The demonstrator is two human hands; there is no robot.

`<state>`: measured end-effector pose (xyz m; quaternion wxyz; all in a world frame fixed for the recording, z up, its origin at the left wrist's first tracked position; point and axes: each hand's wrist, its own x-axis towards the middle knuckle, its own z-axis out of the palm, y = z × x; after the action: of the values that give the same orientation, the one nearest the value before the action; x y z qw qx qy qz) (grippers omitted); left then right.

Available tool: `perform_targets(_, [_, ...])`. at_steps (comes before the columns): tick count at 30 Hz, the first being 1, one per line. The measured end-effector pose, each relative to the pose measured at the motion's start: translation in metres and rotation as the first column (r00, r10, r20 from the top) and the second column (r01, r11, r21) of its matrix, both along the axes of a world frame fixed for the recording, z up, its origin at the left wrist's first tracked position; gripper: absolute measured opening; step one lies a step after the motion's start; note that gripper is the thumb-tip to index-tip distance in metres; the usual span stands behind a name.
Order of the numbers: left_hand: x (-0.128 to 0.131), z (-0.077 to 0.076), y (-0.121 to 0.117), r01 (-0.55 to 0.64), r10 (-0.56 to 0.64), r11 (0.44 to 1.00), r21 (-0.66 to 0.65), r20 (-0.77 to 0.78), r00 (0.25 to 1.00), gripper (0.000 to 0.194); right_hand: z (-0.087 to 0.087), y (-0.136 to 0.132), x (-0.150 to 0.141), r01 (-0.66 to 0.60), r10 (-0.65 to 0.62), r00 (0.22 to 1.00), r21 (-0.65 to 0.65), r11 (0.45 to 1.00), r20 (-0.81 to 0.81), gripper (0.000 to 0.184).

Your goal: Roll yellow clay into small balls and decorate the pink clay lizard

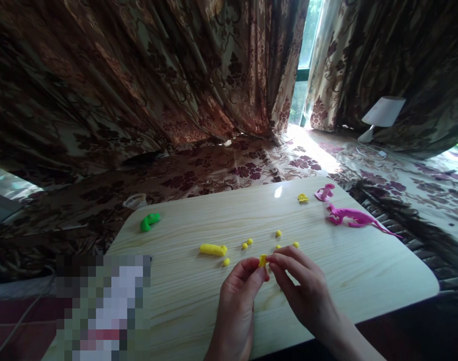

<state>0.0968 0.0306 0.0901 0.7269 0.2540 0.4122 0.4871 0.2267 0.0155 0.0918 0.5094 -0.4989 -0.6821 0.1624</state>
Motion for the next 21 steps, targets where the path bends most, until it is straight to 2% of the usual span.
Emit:
perform_targets(3, [0.001, 0.001, 0.001, -0.019, 0.02, 1.0, 0.019, -0.034, 0.999, 0.017, 0.003, -0.001, 0.003, 0.036, -0.057, 0.986, -0.133, 0.99, -0.155, 0.018])
perform_targets(5, [0.003, 0.004, 0.001, -0.019, 0.022, 0.999, 0.045, -0.058, 0.998, 0.016, 0.005, -0.001, 0.003, 0.004, -0.055, 0.978, -0.246, 0.969, -0.203, 0.013])
perform_targets(8, [0.007, 0.009, 0.0, -0.014, 0.02, 0.996, 0.09, -0.06, 0.998, 0.014, 0.007, 0.001, 0.0, -0.053, -0.03, 0.972, -0.347, 0.937, -0.231, 0.018])
perform_targets(17, [0.008, 0.009, 0.0, -0.005, 0.018, 0.99, 0.14, -0.091, 0.996, 0.012, 0.001, 0.004, -0.006, -0.066, -0.055, 0.954, -0.382, 0.922, -0.296, 0.018])
perform_targets(21, [0.005, 0.009, 0.001, -0.012, 0.025, 0.993, 0.121, -0.106, 0.994, 0.012, 0.004, 0.004, 0.004, -0.075, -0.008, 0.981, -0.411, 0.908, -0.196, 0.02])
